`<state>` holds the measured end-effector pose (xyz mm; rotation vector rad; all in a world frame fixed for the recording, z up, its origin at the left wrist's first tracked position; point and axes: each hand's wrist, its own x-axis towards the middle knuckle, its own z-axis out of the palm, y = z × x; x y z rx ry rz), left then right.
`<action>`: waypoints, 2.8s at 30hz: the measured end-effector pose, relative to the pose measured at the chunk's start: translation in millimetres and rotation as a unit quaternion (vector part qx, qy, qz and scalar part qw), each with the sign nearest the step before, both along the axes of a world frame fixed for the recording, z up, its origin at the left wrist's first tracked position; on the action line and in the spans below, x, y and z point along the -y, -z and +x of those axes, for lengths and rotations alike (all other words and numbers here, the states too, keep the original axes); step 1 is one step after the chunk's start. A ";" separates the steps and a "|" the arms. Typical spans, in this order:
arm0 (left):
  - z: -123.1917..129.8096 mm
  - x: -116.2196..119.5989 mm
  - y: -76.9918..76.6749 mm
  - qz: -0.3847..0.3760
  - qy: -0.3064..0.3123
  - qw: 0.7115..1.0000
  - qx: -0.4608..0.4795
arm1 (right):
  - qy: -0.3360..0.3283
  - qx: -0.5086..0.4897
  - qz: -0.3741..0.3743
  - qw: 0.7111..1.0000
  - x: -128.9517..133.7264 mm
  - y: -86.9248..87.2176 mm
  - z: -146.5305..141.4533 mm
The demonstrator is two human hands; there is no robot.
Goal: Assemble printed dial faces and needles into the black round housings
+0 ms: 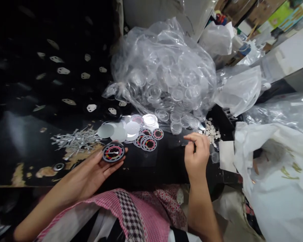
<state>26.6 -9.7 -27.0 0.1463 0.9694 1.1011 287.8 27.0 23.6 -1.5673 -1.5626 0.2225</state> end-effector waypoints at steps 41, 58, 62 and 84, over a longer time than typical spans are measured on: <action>3.0 -2.9 -5.1 -0.075 -0.014 0.997 0.003 | -0.109 0.119 -0.183 0.970 -83.0 35.1 -61.6; -3.4 -6.2 -5.4 -0.045 -0.013 0.998 0.035 | -0.117 -0.110 -0.174 0.972 -67.2 23.7 -47.6; -3.2 -11.3 -8.3 -0.034 -0.024 0.998 0.036 | -0.124 -0.205 -0.211 0.948 -56.9 11.8 -57.4; -5.5 -7.1 -25.0 0.117 0.047 0.964 -0.235 | -0.247 0.071 -0.129 0.958 -22.0 9.1 -145.4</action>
